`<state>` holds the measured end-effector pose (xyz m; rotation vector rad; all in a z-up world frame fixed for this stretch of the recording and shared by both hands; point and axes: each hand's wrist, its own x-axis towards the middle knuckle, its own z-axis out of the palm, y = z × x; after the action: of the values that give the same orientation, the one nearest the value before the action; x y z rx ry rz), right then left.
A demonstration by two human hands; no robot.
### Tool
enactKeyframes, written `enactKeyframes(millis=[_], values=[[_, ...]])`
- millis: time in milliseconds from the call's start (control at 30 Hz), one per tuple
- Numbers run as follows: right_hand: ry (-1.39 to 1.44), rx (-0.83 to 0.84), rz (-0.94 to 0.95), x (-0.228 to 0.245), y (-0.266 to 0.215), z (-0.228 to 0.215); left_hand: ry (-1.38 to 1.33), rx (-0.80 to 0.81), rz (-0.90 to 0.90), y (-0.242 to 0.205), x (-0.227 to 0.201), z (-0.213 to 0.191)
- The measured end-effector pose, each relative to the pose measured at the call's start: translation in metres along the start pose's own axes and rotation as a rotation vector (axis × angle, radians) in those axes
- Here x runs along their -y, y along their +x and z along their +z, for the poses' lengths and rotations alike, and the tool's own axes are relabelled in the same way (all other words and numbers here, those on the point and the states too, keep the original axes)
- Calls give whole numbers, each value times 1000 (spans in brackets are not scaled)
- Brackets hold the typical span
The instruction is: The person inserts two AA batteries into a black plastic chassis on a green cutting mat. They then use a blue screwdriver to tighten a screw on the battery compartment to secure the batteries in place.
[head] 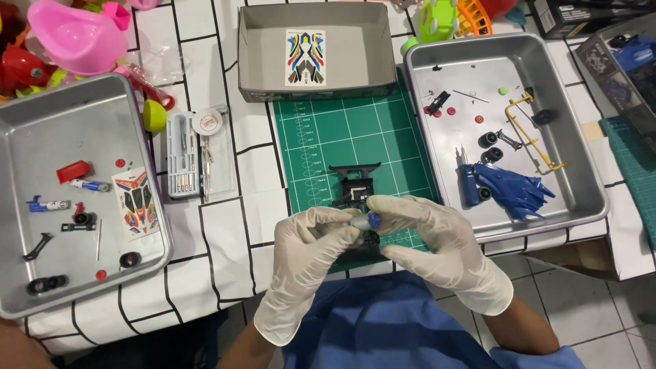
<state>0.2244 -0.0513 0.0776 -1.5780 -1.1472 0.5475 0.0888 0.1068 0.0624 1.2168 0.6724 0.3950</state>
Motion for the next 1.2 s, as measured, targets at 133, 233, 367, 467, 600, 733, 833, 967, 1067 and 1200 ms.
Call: enactKeyframes(millis=[133,233,367,467,600,733,833,967,1067,1200], values=[[142,-138,-114,2,7,16,-402,105,-200,7,23,0],[170,-255,-149,-6,9,24,-481,103,-242,1,27,5],[238,-305,-201,-9,10,27,-492,30,-201,-14,19,10],[237,-298,-241,-5,11,25,-471,15,-145,-20,16,15],[202,-290,-262,-3,10,22,-464,8,-92,-24,19,18],[157,-294,-230,-4,6,21,-434,-46,-80,-28,23,20],[138,-290,-236,-3,5,21,-412,-74,-67,-32,19,21],[111,-296,-266,-4,5,20,-430,-87,-38,-35,18,22],[116,-295,-261,-5,4,19,-464,-124,-51,-37,22,23],[207,-274,-276,-10,3,20,-428,-166,-46,-36,29,24]])
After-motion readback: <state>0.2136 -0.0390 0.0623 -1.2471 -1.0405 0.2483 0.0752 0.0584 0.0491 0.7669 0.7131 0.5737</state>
